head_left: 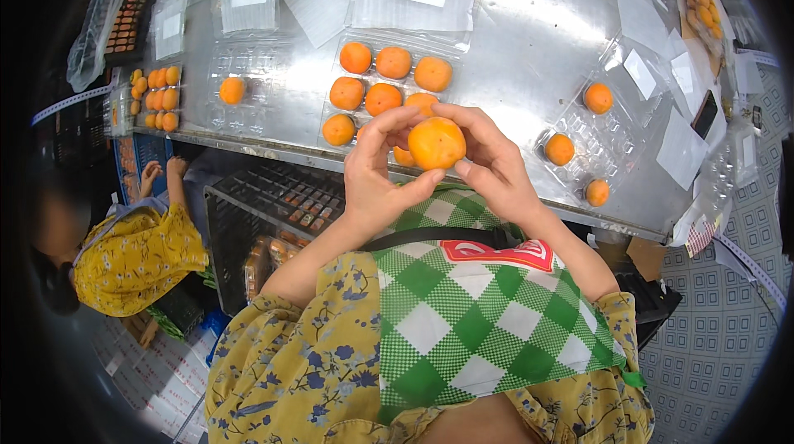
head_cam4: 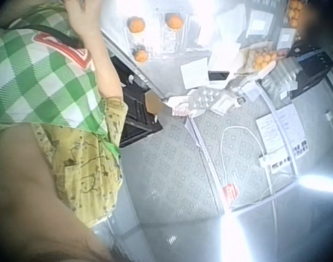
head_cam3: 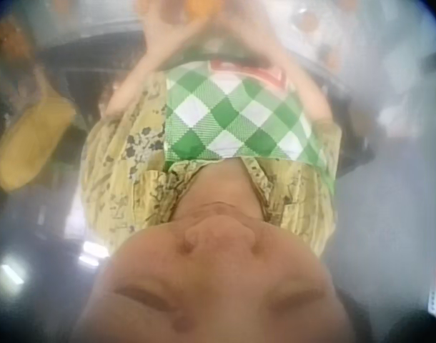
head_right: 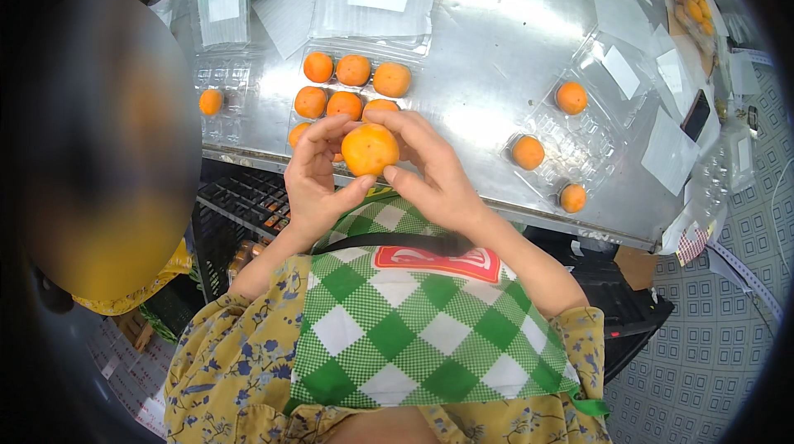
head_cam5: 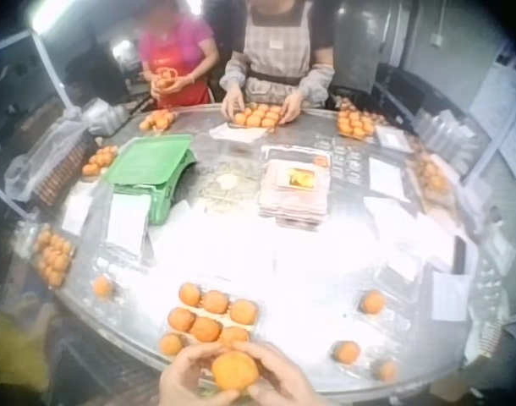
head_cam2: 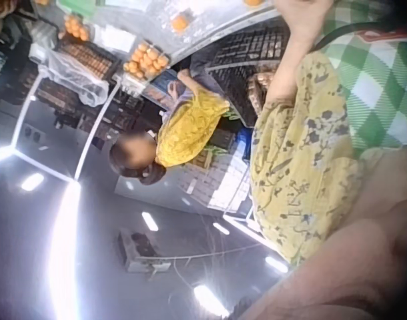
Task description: The person picks up persimmons from a metal table, rotates them to inspect the surface, and places them into clear plastic clamshell containers. The person closes the containers and sets them aside, repeating the process with additional fruit.
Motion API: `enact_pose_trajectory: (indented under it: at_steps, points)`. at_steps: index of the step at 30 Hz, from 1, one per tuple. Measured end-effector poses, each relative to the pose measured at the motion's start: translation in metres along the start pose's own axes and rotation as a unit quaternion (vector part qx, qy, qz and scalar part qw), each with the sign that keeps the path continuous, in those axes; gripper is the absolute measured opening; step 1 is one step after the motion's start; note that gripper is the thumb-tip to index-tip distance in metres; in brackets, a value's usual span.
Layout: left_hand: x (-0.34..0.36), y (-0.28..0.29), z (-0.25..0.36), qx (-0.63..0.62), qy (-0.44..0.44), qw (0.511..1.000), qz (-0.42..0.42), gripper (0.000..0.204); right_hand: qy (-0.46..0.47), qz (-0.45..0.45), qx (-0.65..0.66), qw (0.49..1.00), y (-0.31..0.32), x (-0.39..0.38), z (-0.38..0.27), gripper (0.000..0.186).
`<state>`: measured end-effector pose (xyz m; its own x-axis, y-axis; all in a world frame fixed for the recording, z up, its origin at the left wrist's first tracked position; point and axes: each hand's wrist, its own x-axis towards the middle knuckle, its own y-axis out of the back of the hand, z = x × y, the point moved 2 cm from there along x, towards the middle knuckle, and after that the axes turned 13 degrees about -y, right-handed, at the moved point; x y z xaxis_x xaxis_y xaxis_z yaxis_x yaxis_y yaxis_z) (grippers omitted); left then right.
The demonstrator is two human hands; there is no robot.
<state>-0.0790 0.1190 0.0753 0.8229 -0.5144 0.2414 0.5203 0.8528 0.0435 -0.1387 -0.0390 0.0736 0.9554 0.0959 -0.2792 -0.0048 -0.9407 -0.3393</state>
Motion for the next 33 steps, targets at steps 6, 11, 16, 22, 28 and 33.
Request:
enact_pose_trajectory:
  at_steps: [6,11,16,22,28,33]
  points:
    - [0.001,0.002,0.003,0.004,-0.019,1.0,-0.001,0.066,0.027,0.049,-0.039,0.998,-0.006,0.001,-0.006,0.047]
    - [0.001,0.0,0.002,-0.039,-0.024,0.999,0.0,0.068,0.041,0.122,-0.108,0.986,-0.011,-0.001,-0.014,0.037]
    - [0.006,-0.002,-0.002,-0.14,0.028,0.989,0.026,0.072,-0.021,0.139,-0.014,0.99,-0.007,0.0,-0.016,0.035]
    - [0.009,0.009,-0.008,-0.178,0.042,0.982,0.054,0.068,-0.033,0.137,-0.059,0.988,-0.01,0.006,-0.022,0.039]
    - [0.013,0.025,-0.029,-0.475,0.286,0.819,0.148,0.039,-0.107,0.184,-0.071,0.975,0.019,-0.006,0.005,0.038]
    - [0.027,0.091,-0.064,-0.474,0.286,0.795,0.25,0.037,-0.163,0.2,-0.098,0.961,0.035,-0.016,0.019,0.035]
